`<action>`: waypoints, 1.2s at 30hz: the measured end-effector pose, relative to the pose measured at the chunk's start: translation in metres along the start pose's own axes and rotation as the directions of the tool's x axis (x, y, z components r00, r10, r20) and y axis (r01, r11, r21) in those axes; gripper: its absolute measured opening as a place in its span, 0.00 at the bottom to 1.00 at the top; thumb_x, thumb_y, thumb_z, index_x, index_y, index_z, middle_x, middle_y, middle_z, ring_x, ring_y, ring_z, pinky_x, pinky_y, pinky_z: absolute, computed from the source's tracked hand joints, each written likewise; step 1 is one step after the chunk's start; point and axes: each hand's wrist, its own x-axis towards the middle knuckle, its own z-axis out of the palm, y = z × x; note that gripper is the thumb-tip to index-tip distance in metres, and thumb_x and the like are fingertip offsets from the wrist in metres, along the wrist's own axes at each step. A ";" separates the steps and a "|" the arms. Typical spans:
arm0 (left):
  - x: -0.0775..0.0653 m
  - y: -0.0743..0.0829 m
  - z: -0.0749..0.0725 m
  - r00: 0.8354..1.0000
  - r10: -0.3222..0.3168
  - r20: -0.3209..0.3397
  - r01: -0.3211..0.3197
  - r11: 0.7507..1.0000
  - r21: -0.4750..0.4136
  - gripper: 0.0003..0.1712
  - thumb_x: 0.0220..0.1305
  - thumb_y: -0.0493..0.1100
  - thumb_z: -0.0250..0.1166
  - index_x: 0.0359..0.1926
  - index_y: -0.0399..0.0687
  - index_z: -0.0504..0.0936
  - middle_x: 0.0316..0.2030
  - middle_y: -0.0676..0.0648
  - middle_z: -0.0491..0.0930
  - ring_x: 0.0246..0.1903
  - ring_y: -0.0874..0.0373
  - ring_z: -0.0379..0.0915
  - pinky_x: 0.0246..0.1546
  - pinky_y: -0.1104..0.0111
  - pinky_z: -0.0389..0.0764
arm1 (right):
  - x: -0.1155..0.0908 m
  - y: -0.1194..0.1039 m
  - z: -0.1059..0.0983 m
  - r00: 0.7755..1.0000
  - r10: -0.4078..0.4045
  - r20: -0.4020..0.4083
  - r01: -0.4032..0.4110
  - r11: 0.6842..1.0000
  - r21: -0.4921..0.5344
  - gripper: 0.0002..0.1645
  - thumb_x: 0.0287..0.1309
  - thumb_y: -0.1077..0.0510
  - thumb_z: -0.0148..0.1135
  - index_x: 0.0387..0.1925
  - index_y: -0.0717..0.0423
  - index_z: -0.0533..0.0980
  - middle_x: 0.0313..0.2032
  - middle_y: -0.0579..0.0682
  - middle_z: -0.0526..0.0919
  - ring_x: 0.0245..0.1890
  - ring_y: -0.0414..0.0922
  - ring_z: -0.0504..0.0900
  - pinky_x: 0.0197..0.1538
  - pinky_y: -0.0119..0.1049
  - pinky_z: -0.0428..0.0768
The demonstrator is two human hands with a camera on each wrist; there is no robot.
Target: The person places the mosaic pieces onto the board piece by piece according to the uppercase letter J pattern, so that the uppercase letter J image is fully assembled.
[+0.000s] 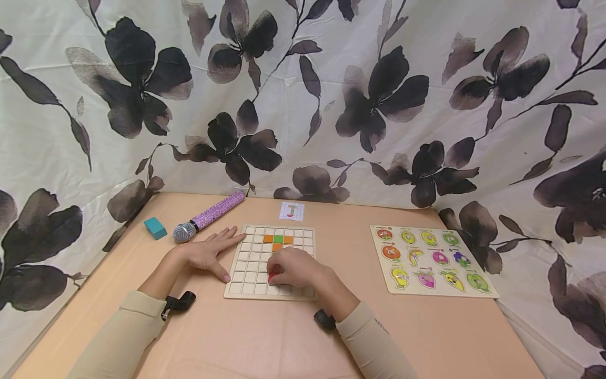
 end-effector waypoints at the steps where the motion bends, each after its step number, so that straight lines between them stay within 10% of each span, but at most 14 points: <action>1: 0.000 0.000 0.000 1.000 0.000 0.000 0.000 1.000 -0.003 0.74 0.45 0.65 0.81 0.85 0.54 0.47 0.84 0.36 0.31 0.82 0.35 0.23 0.80 0.38 0.32 | 0.000 0.000 0.000 1.000 -0.003 -0.002 0.003 1.000 -0.002 0.08 0.61 0.49 0.76 0.39 0.45 0.87 0.33 0.37 0.82 0.34 0.38 0.79 0.41 0.29 0.76; 36: 0.000 0.001 0.000 1.000 0.001 0.000 -0.001 1.000 -0.002 0.74 0.45 0.65 0.81 0.85 0.54 0.47 0.84 0.35 0.31 0.82 0.35 0.23 0.80 0.37 0.33 | -0.003 0.000 -0.004 0.999 -0.015 -0.051 0.017 0.999 0.047 0.07 0.62 0.50 0.74 0.40 0.46 0.88 0.32 0.35 0.81 0.35 0.39 0.79 0.42 0.29 0.77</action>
